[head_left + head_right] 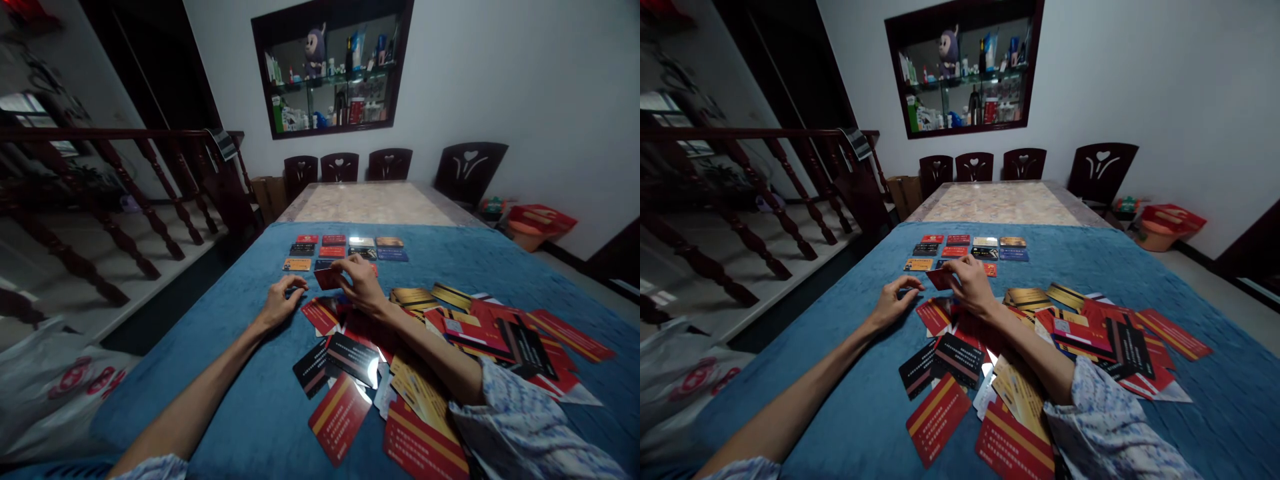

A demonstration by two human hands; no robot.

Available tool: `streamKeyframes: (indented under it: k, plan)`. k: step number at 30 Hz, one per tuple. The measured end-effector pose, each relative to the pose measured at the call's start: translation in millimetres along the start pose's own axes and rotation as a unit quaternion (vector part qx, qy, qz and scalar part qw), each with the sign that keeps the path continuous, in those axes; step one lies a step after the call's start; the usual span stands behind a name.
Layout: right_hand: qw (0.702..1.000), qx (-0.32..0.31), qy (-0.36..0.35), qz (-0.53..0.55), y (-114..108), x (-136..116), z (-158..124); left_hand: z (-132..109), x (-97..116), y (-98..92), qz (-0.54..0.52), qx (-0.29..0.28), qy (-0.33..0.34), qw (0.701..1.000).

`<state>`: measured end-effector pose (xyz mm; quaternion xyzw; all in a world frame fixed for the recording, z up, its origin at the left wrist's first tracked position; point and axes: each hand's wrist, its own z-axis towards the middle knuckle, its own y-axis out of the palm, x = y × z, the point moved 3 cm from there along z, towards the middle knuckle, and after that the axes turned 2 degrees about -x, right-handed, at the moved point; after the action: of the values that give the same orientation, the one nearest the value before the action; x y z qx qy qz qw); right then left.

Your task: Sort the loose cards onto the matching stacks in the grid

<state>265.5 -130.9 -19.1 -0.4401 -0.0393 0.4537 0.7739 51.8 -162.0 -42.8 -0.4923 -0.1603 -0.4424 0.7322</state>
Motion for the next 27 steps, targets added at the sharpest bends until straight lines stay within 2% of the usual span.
streamKeyframes:
  k: [6,11,15,20,27]
  plan:
    - [0.992,-0.020,-0.073,-0.100,2.0,-10.3,-1.0,-0.1,11.7,1.3,0.015,0.039,0.033,0.999]
    - [0.988,0.021,-0.122,-0.093,11.0,-12.0,-4.6,-1.2,22.2,7.7,0.033,0.033,0.072,0.996]
    - [0.986,0.035,-0.136,-0.093,17.5,-10.1,-6.3,-0.8,21.8,10.3,0.059,0.038,0.092,0.993]
    - [0.988,-0.018,-0.111,-0.110,22.4,-4.4,-8.1,0.2,10.8,7.3,0.095,0.048,0.092,0.990]
    - [0.989,-0.075,-0.022,-0.124,23.5,0.9,-9.0,1.0,-8.6,1.5,0.134,0.039,0.069,0.988]
